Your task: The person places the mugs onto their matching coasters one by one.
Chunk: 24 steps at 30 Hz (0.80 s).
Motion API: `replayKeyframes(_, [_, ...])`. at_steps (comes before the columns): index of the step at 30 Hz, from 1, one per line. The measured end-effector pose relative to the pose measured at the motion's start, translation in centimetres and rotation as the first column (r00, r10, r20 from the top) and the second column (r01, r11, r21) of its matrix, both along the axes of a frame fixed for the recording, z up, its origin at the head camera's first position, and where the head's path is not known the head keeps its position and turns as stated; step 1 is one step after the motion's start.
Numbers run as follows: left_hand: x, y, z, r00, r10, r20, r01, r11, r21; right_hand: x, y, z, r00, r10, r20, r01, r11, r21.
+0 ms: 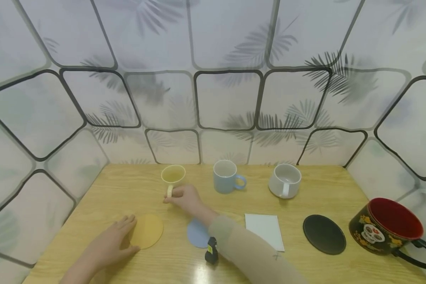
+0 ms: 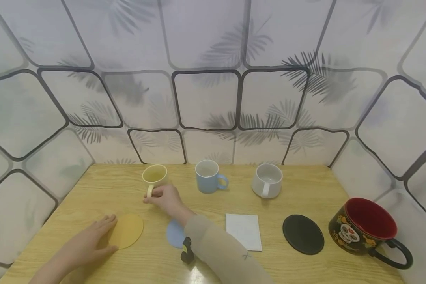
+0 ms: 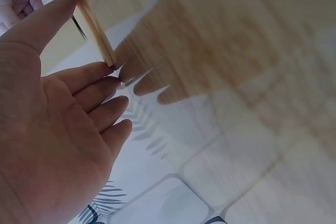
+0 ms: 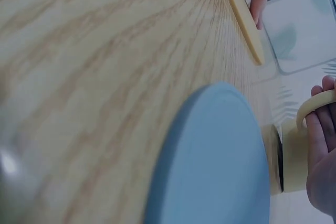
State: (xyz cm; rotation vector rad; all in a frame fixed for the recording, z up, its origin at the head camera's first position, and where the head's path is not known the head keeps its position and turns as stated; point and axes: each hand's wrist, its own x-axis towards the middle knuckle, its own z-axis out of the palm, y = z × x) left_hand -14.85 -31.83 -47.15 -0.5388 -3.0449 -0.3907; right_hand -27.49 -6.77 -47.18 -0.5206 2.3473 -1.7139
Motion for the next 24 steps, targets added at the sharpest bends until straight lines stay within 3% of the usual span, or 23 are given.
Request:
replayKeyframes(7, [0.0, 0.0, -0.2, 1.000, 0.004, -0.003, -0.004, 1.000, 0.003, 0.7, 0.0, 0.4, 1.000, 0.017, 0.010, -0.017, 1.000, -0.017])
replayKeyframes(24, [0.0, -0.1, -0.1, 1.000, 0.007, 0.012, -0.007, 1.000, 0.004, 2.8, -1.0, 1.3, 0.997, 0.051, -0.065, -0.056, 0.994, -0.089])
